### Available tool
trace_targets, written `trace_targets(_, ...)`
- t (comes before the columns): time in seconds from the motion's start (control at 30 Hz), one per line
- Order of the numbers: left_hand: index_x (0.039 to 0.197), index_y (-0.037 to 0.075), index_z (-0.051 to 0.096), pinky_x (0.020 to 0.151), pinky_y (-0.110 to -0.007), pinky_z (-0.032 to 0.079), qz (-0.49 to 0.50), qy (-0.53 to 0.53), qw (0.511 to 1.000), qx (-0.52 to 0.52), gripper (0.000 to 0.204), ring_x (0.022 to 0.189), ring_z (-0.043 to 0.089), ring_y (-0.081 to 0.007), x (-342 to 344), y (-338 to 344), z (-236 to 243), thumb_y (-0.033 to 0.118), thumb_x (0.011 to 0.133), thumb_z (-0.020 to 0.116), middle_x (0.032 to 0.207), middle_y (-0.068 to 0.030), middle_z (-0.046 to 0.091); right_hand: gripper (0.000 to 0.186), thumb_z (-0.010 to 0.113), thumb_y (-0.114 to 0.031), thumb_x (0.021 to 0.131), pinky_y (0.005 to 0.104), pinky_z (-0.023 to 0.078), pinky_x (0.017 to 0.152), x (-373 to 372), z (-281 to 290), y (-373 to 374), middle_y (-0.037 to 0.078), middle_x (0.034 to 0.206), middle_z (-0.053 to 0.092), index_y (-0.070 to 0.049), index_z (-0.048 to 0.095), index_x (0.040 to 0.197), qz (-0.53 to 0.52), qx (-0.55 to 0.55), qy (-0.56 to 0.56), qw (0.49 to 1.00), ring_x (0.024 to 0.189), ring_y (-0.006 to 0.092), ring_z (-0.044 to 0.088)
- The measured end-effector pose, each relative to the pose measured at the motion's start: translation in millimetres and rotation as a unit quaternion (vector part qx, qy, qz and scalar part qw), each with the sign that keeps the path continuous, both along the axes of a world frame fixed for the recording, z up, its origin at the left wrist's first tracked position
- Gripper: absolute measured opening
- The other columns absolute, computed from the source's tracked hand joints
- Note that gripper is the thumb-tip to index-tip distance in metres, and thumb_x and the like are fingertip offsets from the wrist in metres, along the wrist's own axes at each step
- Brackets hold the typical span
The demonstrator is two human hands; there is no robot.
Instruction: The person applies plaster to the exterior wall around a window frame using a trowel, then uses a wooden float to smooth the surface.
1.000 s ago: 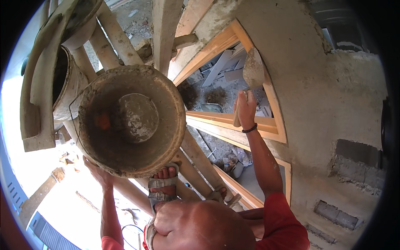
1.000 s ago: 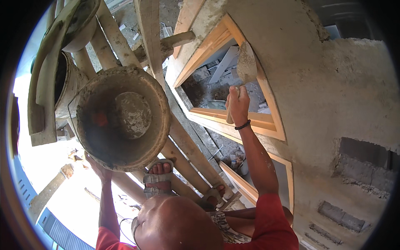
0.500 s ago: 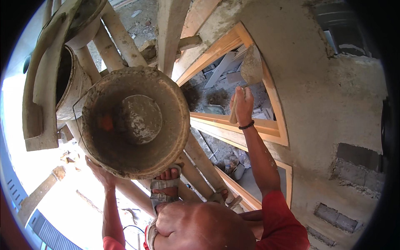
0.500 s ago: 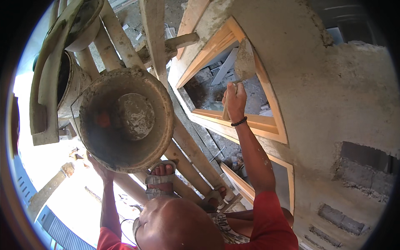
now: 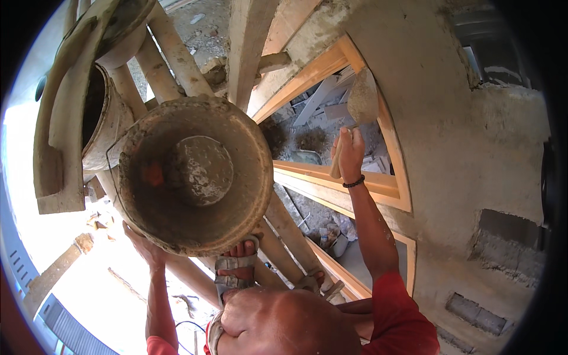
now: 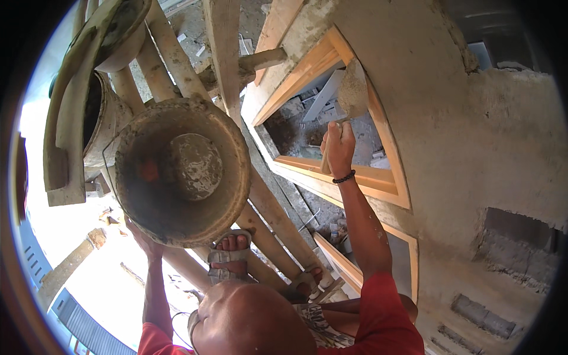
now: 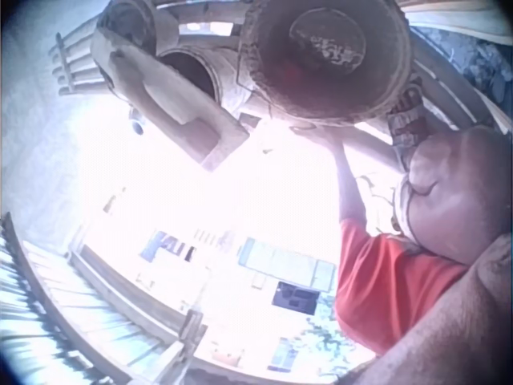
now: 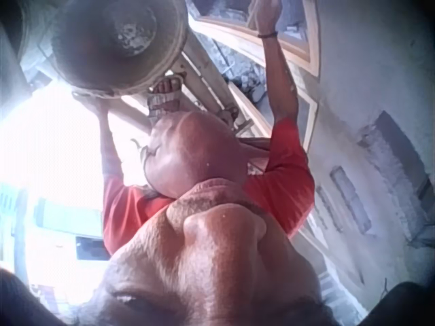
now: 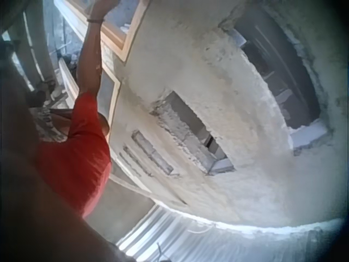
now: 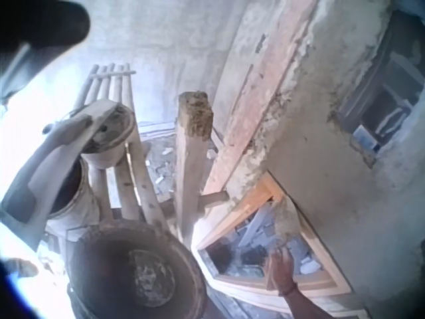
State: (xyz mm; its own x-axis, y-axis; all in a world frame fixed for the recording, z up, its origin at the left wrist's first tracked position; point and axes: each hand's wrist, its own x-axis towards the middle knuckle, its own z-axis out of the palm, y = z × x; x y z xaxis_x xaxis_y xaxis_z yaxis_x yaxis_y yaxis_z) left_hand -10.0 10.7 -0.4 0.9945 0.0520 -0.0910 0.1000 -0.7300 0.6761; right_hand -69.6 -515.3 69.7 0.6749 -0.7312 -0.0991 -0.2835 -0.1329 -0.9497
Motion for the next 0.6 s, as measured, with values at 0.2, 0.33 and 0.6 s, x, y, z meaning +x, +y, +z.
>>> trace_targets(0.2, 0.149, -0.003, 0.018, 0.110, -0.053, 0.028, 0.016, 0.013, 0.999, -0.025, 0.100, 0.134, 0.033, -0.0458, 1, -8, 8, 0.067, 0.084, 0.048, 0.145, -0.0290, 0.032, 0.024, 0.054, -0.026, 0.098, 0.0260, 0.042, 0.040, 19, -5, -2, 0.003, 0.063, 0.051, -0.006, 0.048, 0.087, -0.014, -0.002, -0.008, 1.000, 0.045, 0.0104, 0.050)
trace_targets(0.33, 0.149, -0.003, 0.017, 0.110, -0.053, 0.029, 0.014, 0.009, 1.000, -0.022, 0.101, 0.135, 0.033, -0.0459, 1, -3, 5, 0.067, 0.084, 0.050, 0.146, -0.0290, 0.031, 0.025, 0.054, -0.026, 0.099, 0.0267, 0.042, 0.041, 11, -3, 2, 0.003, 0.063, 0.051, -0.006, 0.047, 0.085, -0.017, 0.008, -0.009, 1.000, 0.045, 0.0109, 0.050)
trace_targets(0.6, 0.149, -0.002, 0.017, 0.110, -0.053, 0.028, 0.024, 0.014, 0.999, -0.045, 0.100, 0.136, 0.033, -0.0456, 1, 0, 0, 0.065, 0.083, 0.052, 0.147, -0.0287, 0.031, 0.025, 0.054, -0.026, 0.098, 0.0277, 0.043, 0.041, 36, -1, 1, 0.004, 0.063, 0.052, -0.005, 0.048, 0.086, -0.016, 0.015, -0.012, 1.000, 0.046, 0.0114, 0.051)
